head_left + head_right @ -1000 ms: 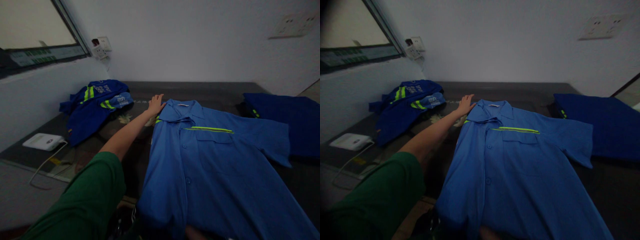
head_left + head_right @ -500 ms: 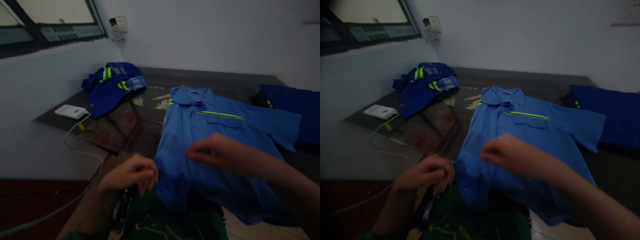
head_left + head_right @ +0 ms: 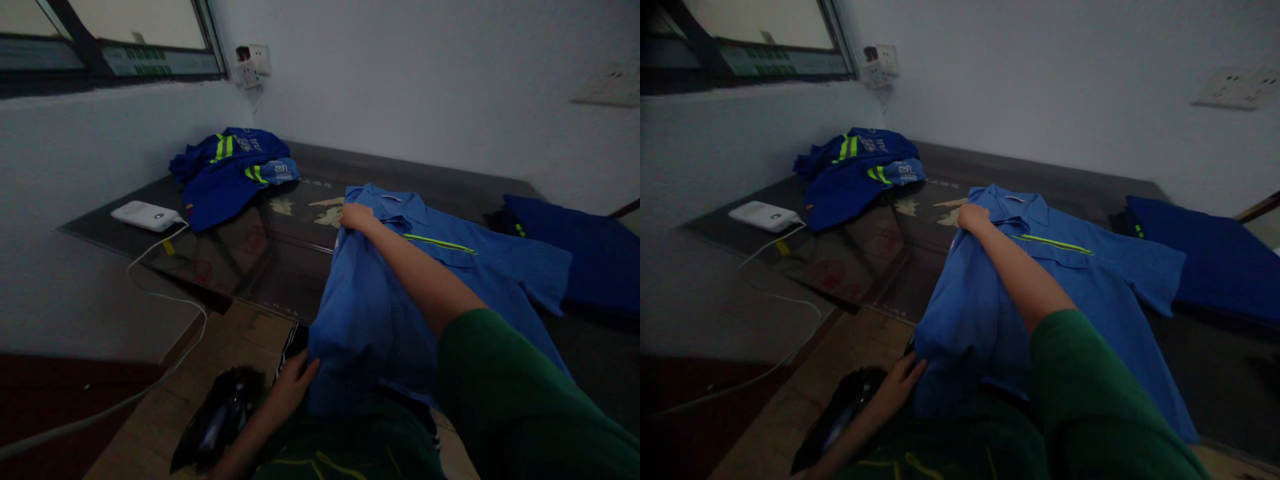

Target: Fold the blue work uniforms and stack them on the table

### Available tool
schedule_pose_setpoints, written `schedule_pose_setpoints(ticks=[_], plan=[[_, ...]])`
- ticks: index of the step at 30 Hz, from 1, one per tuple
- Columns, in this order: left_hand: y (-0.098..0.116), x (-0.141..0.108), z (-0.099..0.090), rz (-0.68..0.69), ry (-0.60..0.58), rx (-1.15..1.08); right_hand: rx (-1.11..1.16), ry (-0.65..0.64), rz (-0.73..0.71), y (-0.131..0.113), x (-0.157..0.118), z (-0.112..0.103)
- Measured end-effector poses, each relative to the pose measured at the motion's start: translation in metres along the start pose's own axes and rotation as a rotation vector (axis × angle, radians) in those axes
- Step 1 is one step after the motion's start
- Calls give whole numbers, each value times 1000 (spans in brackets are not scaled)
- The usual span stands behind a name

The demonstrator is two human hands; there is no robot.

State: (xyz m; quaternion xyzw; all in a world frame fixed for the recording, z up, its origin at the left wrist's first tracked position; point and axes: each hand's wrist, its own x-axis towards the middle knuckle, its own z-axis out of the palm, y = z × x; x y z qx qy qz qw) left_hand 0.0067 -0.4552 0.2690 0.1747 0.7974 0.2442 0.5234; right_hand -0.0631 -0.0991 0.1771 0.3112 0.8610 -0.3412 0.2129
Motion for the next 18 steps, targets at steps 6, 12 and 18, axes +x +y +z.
schedule_pose_setpoints(ticks=[6, 12, 18], plan=[[19, -27, 9, -21, 37, 23, 64, 289, 145, 5, 18, -1], [22, -22, -6, -27, 18, 32, 107, 287, 170, -4, 13, 34], [11, -14, -21, -26, 147, 67, 232, 212, -30, 15, -9, 14]])
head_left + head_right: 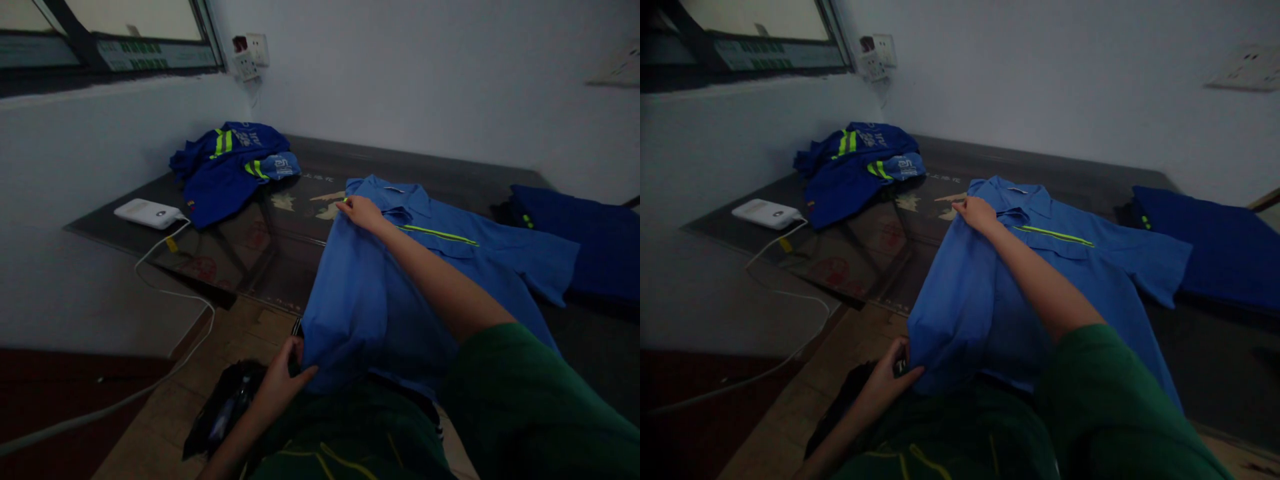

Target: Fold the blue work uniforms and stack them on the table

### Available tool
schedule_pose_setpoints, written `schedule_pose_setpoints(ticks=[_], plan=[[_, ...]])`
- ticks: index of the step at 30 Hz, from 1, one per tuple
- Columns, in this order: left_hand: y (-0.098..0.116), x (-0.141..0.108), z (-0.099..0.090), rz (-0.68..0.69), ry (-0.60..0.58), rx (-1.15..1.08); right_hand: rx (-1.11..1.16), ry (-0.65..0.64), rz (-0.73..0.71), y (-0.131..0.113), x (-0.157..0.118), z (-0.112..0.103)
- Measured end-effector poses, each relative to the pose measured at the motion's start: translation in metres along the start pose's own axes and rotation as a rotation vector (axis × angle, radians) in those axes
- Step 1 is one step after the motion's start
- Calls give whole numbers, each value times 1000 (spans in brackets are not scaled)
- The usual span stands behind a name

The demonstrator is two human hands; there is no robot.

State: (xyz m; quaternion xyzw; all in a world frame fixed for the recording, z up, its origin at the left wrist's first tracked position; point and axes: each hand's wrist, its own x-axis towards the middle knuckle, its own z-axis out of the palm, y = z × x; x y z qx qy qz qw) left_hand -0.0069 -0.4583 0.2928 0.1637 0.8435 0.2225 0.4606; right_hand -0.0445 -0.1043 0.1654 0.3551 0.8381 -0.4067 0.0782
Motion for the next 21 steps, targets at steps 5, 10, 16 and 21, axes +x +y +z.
schedule_pose_setpoints(ticks=[5, 10, 16, 21], plan=[[-11, 12, 9, 0, 43, -134, 14, -119, -108, 25, -64, -48], [-19, 23, 24, -59, -26, -226, -24, -323, -108, 46, -146, -46], [-21, 12, 15, -37, -19, -275, -147, -84, -191, 55, -180, -3], [-33, 16, 10, -47, 0, -227, -11, -95, -201, 61, -184, -10]])
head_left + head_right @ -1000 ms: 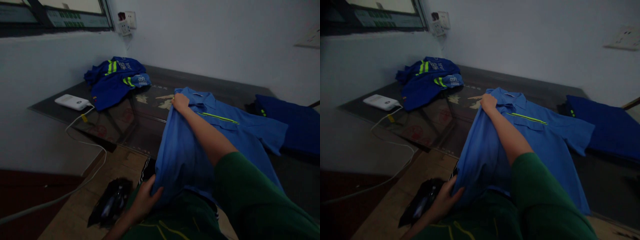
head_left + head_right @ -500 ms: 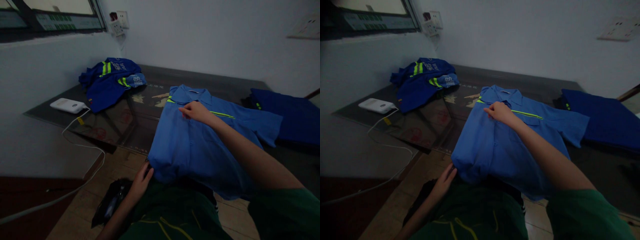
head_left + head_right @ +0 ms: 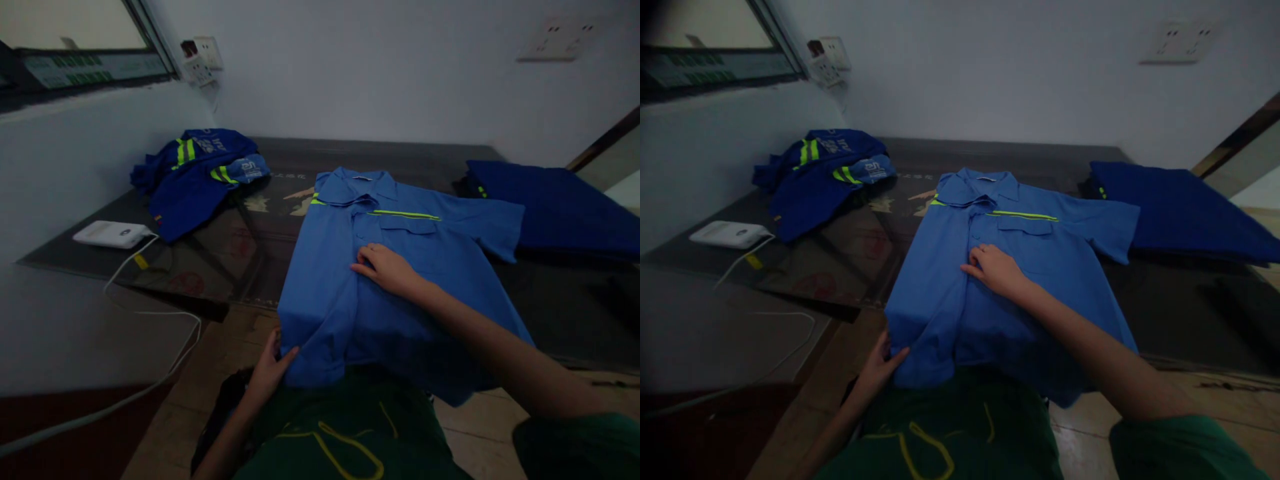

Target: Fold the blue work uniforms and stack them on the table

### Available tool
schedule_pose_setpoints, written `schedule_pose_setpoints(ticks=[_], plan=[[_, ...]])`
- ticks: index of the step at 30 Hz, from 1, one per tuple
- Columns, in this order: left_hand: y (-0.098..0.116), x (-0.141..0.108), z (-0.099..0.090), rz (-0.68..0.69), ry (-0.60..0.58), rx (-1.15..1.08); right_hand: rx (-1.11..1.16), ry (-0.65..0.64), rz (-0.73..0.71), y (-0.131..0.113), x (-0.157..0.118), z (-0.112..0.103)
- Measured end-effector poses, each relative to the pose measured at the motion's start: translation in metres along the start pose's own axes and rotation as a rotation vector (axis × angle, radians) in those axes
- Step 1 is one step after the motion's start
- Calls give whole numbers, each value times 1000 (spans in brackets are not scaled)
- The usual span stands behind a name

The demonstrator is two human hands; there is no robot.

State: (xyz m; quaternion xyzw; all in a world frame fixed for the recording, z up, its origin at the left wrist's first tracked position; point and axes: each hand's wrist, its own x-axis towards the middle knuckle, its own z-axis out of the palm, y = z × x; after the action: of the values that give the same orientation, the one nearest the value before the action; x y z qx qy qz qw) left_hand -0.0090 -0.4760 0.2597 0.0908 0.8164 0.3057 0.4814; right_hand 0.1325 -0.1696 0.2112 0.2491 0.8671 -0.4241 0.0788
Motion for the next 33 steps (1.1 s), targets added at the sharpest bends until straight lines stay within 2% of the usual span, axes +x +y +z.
schedule_pose_setpoints(ticks=[2, 4, 6, 7, 8, 10, 12, 14, 15, 16, 19, 22, 25, 29, 31, 33], plan=[[3, -1, -3, 131, 161, 91, 160, 31, -35, -5, -16, -13], [16, -5, -8, 361, 385, 232, 367, 52, -40, -19, -43, -26], [42, -8, -12, 622, 511, 347, 568, -51, 22, -38, -76, -32], [60, -7, -13, 729, 506, 382, 638, -176, 59, -48, -93, -29], [80, -3, -13, 802, 465, 406, 669, -292, 96, -56, -108, -23], [125, 17, -4, 828, 315, 462, 630, -398, 161, -68, -129, 0], [168, 54, 15, 750, 122, 544, 568, -397, 249, -71, -139, 30], [201, 103, 45, 737, -55, 620, 547, -345, 324, -68, -139, 61], [213, 129, 61, 743, -97, 700, 555, -315, 343, -67, -136, 75], [221, 153, 78, 726, -91, 794, 569, -288, 352, -66, -132, 87], [229, 209, 119, 499, -68, 1139, 606, -224, 356, -67, -119, 111], [224, 230, 137, 358, -40, 1347, 589, -201, 374, -70, -109, 123], [220, 233, 136, 353, -23, 1377, 593, -167, 346, -71, -107, 133], [221, 235, 127, 440, 13, 1284, 676, -156, 270, -72, -113, 146], [226, 228, 123, 486, 22, 1206, 726, -171, 250, -72, -115, 152], [233, 205, 115, 538, -8, 1085, 768, -166, 251, -72, -115, 156]])
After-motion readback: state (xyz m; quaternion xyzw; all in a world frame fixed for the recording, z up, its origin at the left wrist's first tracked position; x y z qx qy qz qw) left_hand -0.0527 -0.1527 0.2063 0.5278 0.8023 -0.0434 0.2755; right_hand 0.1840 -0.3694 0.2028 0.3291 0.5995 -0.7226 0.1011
